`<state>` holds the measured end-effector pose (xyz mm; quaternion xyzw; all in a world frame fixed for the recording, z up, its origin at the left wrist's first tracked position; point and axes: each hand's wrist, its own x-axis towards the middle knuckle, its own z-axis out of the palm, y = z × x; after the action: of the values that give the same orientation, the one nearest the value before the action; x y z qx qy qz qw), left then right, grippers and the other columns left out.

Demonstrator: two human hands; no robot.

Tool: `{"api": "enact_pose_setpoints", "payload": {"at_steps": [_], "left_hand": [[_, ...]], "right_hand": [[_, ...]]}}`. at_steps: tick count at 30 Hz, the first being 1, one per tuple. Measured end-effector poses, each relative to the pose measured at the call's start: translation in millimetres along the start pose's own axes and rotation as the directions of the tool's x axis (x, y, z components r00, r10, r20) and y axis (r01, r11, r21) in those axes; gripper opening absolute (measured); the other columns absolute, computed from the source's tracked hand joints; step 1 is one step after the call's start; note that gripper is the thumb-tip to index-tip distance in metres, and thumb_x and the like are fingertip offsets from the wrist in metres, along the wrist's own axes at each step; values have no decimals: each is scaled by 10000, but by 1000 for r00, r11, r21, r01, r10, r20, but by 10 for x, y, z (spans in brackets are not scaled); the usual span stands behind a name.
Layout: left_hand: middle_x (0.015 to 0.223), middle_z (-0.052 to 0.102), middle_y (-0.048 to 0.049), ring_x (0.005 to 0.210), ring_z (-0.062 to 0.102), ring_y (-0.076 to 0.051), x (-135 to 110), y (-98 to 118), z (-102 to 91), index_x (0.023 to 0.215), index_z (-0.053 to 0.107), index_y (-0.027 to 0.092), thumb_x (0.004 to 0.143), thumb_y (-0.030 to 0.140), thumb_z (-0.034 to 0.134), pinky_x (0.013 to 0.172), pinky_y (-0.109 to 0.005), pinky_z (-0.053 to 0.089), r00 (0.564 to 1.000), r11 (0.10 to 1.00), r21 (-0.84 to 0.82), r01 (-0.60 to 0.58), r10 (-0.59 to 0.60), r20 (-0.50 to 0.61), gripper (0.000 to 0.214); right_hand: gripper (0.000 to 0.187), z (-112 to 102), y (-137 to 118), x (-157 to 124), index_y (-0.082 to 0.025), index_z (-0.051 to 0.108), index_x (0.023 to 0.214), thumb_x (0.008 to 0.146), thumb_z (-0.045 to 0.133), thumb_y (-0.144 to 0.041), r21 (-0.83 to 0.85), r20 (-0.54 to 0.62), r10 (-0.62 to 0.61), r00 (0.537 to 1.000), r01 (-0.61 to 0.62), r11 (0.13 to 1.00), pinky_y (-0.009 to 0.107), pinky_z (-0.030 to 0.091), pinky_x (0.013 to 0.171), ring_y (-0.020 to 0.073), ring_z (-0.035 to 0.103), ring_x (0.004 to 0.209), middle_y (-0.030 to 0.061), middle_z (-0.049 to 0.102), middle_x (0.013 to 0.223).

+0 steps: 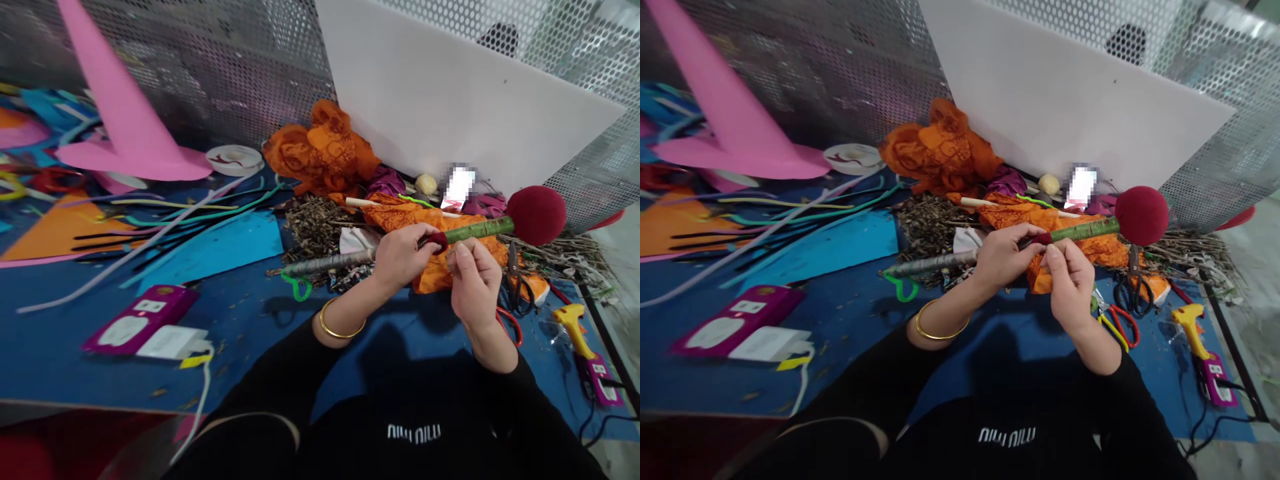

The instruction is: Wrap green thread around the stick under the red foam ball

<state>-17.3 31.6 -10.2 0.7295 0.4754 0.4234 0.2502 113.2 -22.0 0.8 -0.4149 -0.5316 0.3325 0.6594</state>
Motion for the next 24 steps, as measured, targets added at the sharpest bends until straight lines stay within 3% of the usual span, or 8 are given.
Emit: {"api": "enact_pose_setpoints", "payload": {"at_steps": [3, 5, 9, 13, 18, 24], "left_hand": [[1043, 829, -27, 946, 766, -212, -4, 16, -29, 1050, 782, 213, 873, 188, 677, 838, -306, 557, 1000, 998, 58, -8, 7, 22, 207], [1061, 828, -36, 965, 765, -220, -24, 28, -48, 1052, 783, 212, 888, 200, 672, 834, -307, 550, 999, 993, 110, -46, 43, 22, 198], [992, 830, -26, 919, 764, -213, -76, 44, -51, 1035, 786, 226, 900, 226, 681, 756, -288, 526, 987, 964, 215, -158, 147, 65, 170], [958, 822, -42, 862, 755, -219, -105, 51, -14, 1031, 786, 213, 902, 233, 673, 702, -295, 507, 968, 920, 305, -245, 214, 133, 172], [915, 798, -87, 853, 743, -248, -125, 56, 3, 1018, 771, 175, 928, 218, 627, 695, -325, 509, 955, 861, 416, -291, 235, 183, 175], [982, 799, -65, 866, 731, -218, -146, 55, -1, 1088, 733, 174, 997, 229, 524, 718, -331, 506, 883, 780, 415, -469, 402, 243, 234]], "right_hand": [[347, -11, 8, 21, -221, 596, 709, 969, 653, -443, 19, 48, -41, 998, 41, 999, 260, 375, 542, 99, 450, 562, -41, 493, 619], [328, -46, -12, 98, -233, 614, 717, 981, 635, -428, 36, 70, -94, 993, 92, 995, 274, 464, 593, 115, 526, 579, -37, 521, 612], [263, -162, -57, 279, -256, 707, 782, 978, 630, -414, -129, 43, -137, 990, 141, 982, 365, 609, 801, 182, 710, 756, 2, 689, 711], [254, -228, -56, 346, -251, 760, 814, 976, 637, -403, -246, 40, -105, 994, 112, 963, 355, 628, 824, 177, 744, 787, 9, 761, 785], [255, -232, 4, 371, -246, 778, 828, 974, 648, -410, -272, 50, -85, 995, 95, 957, 337, 628, 838, 172, 756, 792, 7, 775, 797], [255, -261, 97, 458, -234, 762, 804, 954, 668, -417, -277, 25, -25, 999, 31, 960, 325, 621, 824, 159, 742, 749, -2, 752, 740]]}}
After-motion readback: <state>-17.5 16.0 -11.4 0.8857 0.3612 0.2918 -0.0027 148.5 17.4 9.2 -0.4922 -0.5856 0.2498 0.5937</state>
